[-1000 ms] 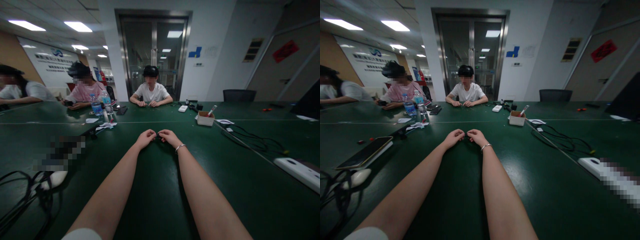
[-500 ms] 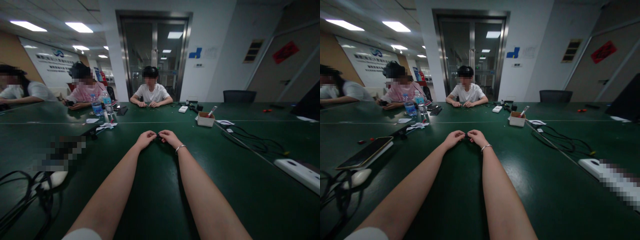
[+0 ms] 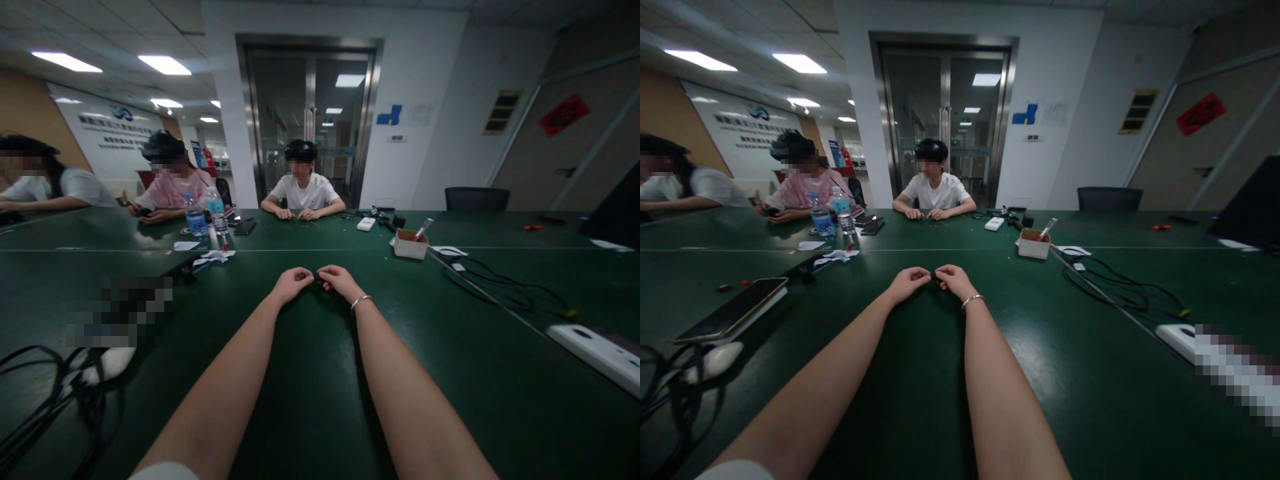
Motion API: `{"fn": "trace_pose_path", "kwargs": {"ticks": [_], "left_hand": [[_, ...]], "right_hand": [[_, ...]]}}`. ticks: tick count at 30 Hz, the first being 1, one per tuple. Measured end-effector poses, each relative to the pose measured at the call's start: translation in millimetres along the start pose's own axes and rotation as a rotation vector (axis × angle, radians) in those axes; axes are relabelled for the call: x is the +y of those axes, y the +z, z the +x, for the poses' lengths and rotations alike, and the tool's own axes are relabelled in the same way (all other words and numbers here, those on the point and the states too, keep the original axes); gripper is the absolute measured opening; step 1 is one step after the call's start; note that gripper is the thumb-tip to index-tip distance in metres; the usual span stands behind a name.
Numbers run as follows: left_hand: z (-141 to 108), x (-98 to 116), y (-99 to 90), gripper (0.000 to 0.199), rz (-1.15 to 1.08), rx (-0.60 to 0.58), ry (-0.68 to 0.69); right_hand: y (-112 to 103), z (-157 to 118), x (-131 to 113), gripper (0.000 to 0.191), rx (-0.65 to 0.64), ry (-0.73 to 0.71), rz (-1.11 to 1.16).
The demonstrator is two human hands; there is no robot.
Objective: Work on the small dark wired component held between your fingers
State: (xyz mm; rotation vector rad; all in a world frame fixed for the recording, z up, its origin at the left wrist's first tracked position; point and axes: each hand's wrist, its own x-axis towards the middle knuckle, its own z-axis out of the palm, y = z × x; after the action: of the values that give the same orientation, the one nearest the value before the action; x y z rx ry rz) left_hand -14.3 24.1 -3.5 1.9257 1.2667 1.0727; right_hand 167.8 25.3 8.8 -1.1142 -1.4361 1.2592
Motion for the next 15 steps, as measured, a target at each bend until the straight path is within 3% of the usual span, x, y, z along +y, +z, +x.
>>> {"fn": "trace_pose_path", "kwargs": {"ticks": [8, 15], "left_hand": [[-1.6, 1.1, 1.2, 0.033, -0.143, -0.054, 0.003], [-0.4, -2.6, -0.2, 0.032, -0.047, -0.041, 0.000]], "right_hand": [[0.0, 0.5, 0.4, 0.007, 0.004, 0.002, -0.002], [0.0, 0.7, 0.2, 0.007, 0.015, 0.004, -0.011]]}}
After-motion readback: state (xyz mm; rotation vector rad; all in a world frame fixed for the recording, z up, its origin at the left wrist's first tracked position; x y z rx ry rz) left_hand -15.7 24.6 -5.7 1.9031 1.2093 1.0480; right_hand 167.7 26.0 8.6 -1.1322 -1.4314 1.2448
